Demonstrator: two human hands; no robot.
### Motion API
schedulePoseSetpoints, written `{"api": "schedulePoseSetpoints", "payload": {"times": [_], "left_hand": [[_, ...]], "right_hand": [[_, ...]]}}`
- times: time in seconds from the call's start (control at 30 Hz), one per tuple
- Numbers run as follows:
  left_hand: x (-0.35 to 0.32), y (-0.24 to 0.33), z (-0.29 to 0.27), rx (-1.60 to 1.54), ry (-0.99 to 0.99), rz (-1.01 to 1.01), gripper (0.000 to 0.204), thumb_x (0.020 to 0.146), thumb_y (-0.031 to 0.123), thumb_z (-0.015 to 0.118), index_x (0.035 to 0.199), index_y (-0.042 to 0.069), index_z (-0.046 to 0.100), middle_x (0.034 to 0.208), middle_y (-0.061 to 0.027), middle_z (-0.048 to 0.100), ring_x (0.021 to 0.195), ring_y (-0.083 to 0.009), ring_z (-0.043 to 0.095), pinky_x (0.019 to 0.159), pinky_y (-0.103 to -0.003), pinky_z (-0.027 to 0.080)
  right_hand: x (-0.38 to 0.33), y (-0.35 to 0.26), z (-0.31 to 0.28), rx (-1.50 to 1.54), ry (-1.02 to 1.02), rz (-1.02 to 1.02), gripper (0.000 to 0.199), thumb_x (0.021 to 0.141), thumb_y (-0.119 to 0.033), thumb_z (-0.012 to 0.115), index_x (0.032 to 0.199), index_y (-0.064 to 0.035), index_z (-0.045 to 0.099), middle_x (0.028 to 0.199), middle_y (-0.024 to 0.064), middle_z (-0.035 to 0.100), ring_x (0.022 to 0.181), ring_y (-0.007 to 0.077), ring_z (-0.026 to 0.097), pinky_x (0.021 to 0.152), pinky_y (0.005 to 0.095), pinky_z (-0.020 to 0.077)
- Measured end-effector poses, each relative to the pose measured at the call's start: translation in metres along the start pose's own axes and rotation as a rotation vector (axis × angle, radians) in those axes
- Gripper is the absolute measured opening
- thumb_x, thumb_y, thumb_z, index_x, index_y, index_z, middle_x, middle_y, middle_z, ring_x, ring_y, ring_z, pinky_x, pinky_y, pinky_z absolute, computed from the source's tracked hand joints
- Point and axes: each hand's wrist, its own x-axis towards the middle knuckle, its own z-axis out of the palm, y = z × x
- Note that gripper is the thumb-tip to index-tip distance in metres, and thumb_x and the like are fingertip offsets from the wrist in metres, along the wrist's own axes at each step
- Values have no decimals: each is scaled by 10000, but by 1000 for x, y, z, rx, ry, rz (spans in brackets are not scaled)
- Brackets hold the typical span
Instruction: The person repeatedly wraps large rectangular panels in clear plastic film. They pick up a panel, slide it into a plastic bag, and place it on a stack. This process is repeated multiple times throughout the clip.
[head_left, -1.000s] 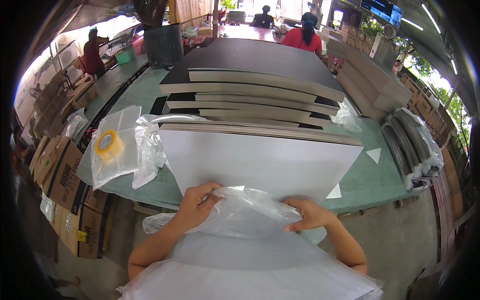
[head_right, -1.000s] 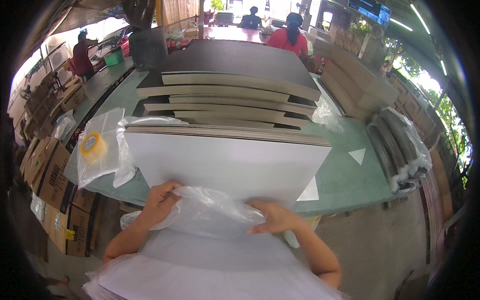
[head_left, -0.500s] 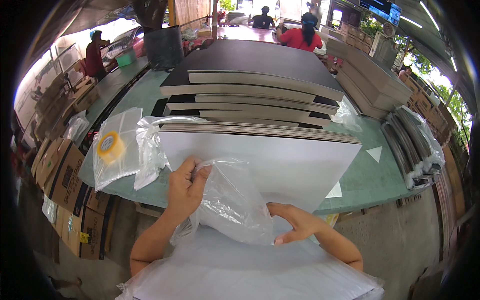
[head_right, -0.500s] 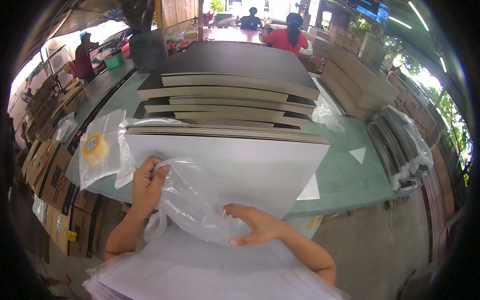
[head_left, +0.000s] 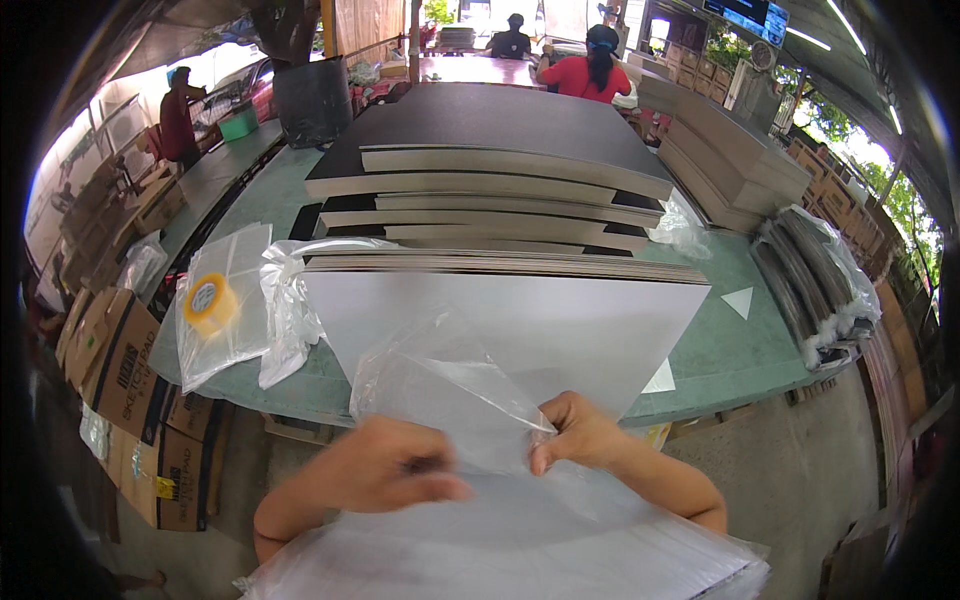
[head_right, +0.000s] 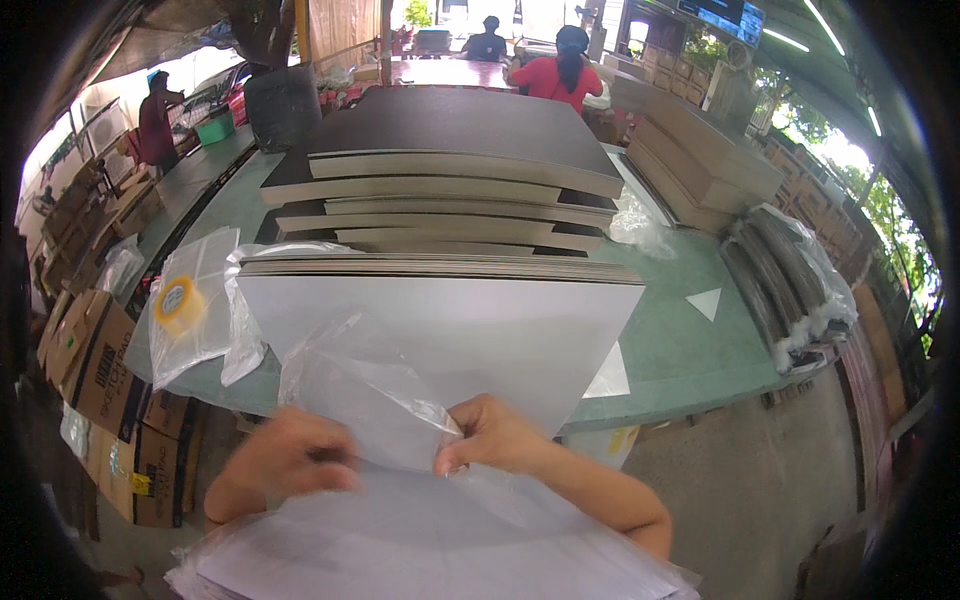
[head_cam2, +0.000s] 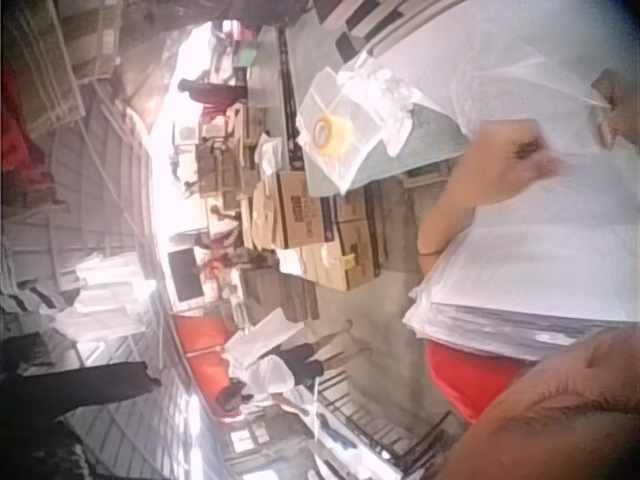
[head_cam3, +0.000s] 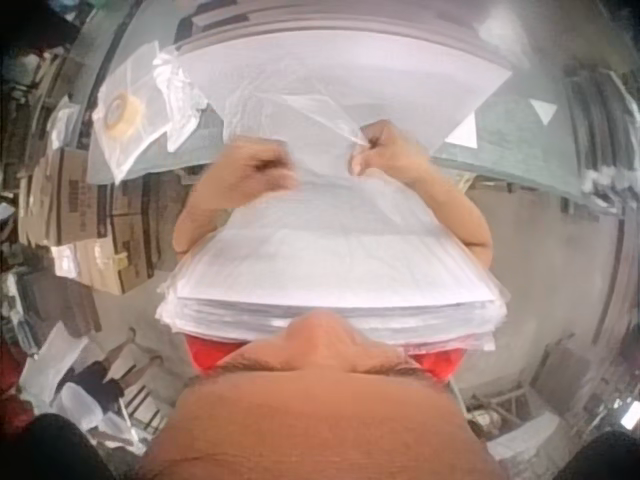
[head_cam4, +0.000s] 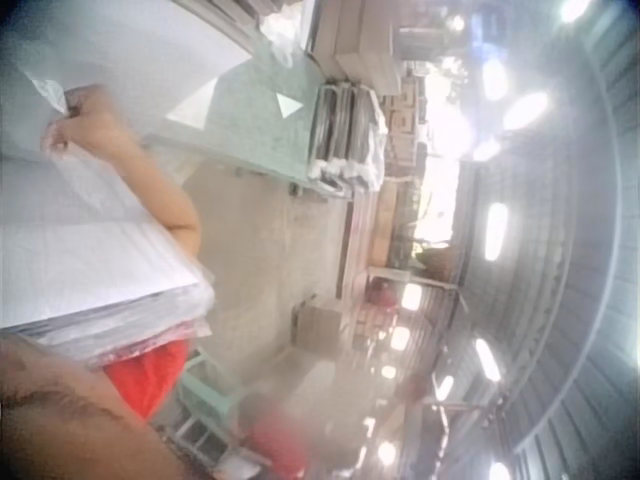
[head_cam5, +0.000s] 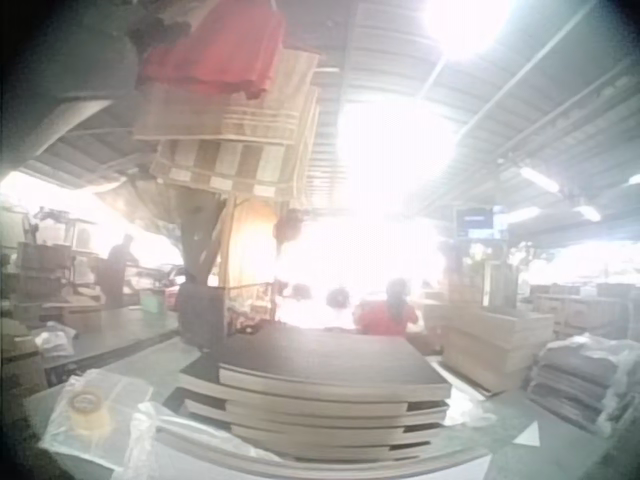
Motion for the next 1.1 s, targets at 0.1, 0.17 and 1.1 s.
{"api": "schedulePoseSetpoints", "payload": {"times": [0.1, 0.17, 1.1], "left_hand": [[25, -11, 46, -252, -1, -104, 181, 737, 161, 617, 694, 4, 538, 563, -46, 484, 538, -73, 440, 465, -234, 359], [23, -29, 42, -149, 58, -38, 161, 738, 141, 606, 692, 3, 537, 564, -40, 478, 536, -72, 429, 467, -231, 358], [10, -34, 32, -698, 172, -73, 227, 764, 214, 588, 787, -10, 554, 626, -64, 559, 551, -150, 534, 534, -284, 445]], "right_hand": [[17, 19, 14, 90, 5, -6, 325, 703, -326, 664, 610, -39, 544, 564, -19, 497, 531, 58, 437, 465, 218, 343], [19, 8, 18, 204, 72, 9, 312, 695, -326, 668, 603, -61, 531, 546, -14, 472, 497, 74, 410, 457, 229, 341], [-16, -25, 29, -218, -514, -355, 366, 831, -296, 491, 688, 41, 502, 548, 68, 452, 545, 163, 449, 542, 271, 390]]}}
